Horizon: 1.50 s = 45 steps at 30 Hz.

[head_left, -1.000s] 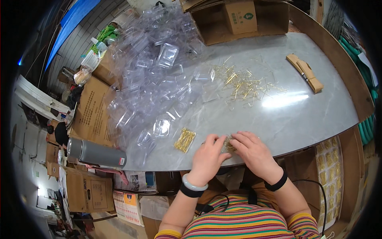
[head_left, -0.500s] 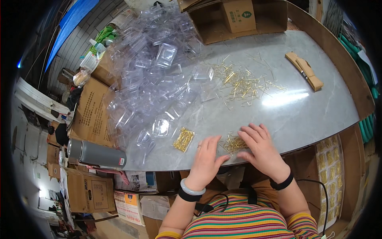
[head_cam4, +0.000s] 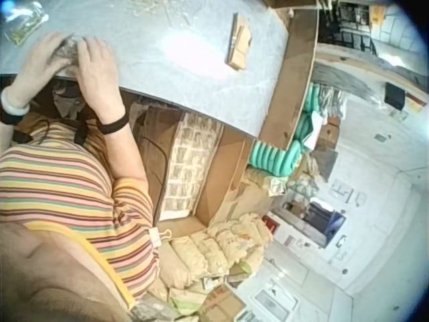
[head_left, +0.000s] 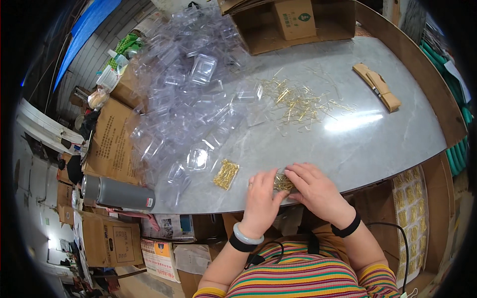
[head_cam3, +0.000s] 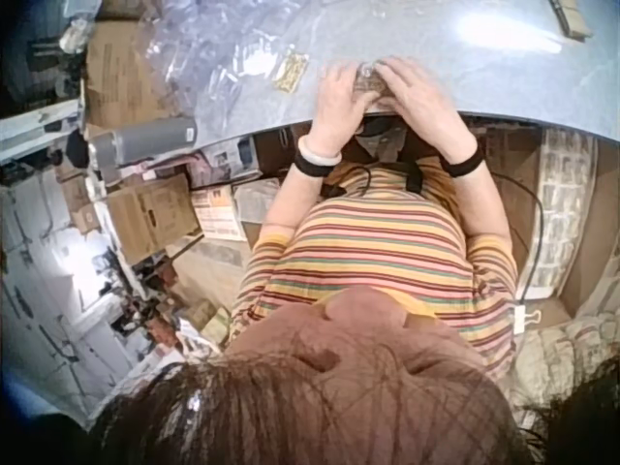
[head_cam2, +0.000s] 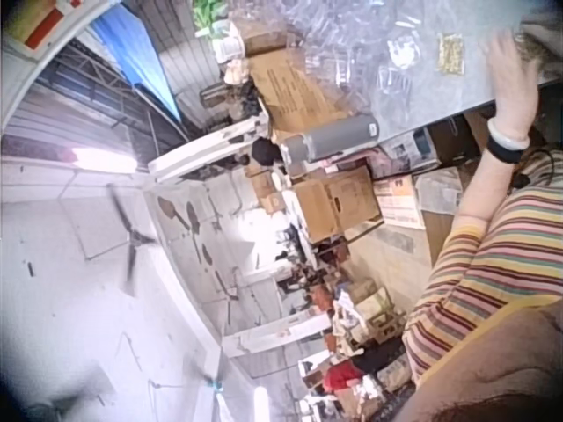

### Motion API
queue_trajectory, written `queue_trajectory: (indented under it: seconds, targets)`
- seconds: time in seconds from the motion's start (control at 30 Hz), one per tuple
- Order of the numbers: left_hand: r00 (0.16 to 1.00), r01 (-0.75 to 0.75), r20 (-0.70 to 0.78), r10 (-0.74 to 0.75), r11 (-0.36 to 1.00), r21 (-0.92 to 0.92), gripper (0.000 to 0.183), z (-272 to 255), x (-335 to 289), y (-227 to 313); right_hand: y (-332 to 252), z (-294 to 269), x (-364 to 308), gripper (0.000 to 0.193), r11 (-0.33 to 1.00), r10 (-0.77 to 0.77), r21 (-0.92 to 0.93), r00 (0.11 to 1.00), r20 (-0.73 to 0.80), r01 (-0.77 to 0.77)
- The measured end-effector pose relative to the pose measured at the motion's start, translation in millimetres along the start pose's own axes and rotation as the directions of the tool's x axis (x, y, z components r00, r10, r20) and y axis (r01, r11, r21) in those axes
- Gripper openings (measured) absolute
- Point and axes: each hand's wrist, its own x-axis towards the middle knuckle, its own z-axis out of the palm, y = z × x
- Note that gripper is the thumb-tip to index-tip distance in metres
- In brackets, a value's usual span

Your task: Sorting and grouping small gold-colored metal pins on a workbench and placing them into a shipping box.

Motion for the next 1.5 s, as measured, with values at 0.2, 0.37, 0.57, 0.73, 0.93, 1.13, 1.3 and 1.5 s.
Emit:
queue_trajectory:
  seconds: [0.2,0.37,0.57,0.73,0.93,1.13,1.3,1.5]
  targets:
    - [0.975,0.215,0.159,-0.157,0.856,-0.470,0.065,-9.9,-9.3,10.7,8.3,4.9,-2.8,0.054,1.000,-0.012,-0.023,1.000,-0.007,0.011]
    - [0.989,-0.119,0.090,0.119,0.993,-0.011,0.069,-12.6,-11.3,-7.0,9.8,-10.9,-1.9,0.056,0.999,0.017,0.051,0.999,-0.028,-0.016]
    - [0.967,-0.186,0.162,0.195,0.980,-0.074,0.076,10.3,-5.6,-3.4,21.8,-2.9,-3.2,0.059,0.992,0.078,0.094,0.996,0.044,-0.082]
    - [0.948,-0.251,0.187,0.258,0.966,-0.062,0.075,6.1,9.3,-1.9,18.7,-18.4,-9.2,0.062,0.964,0.163,0.227,0.982,-0.094,-0.138]
    - [0.942,-0.275,0.191,0.278,0.961,-0.042,0.065,16.5,11.6,-2.7,-2.9,0.6,-18.7,0.074,0.946,0.193,0.271,0.981,-0.030,-0.178]
    - [0.956,-0.240,0.140,0.259,0.960,-0.142,0.054,12.9,9.6,-7.3,2.2,-14.2,-5.0,0.075,0.970,0.112,0.218,0.994,-0.005,-0.109]
    - [0.956,-0.245,0.134,0.260,0.962,-0.120,0.054,11.5,8.4,-5.8,18.8,-17.5,-7.9,0.066,0.991,0.119,0.060,0.993,0.011,-0.120]
    - [0.949,-0.304,0.090,0.302,0.953,0.012,0.053,24.1,2.0,-6.2,-15.0,16.7,-14.6,0.060,0.958,0.251,0.176,0.959,-0.129,-0.227]
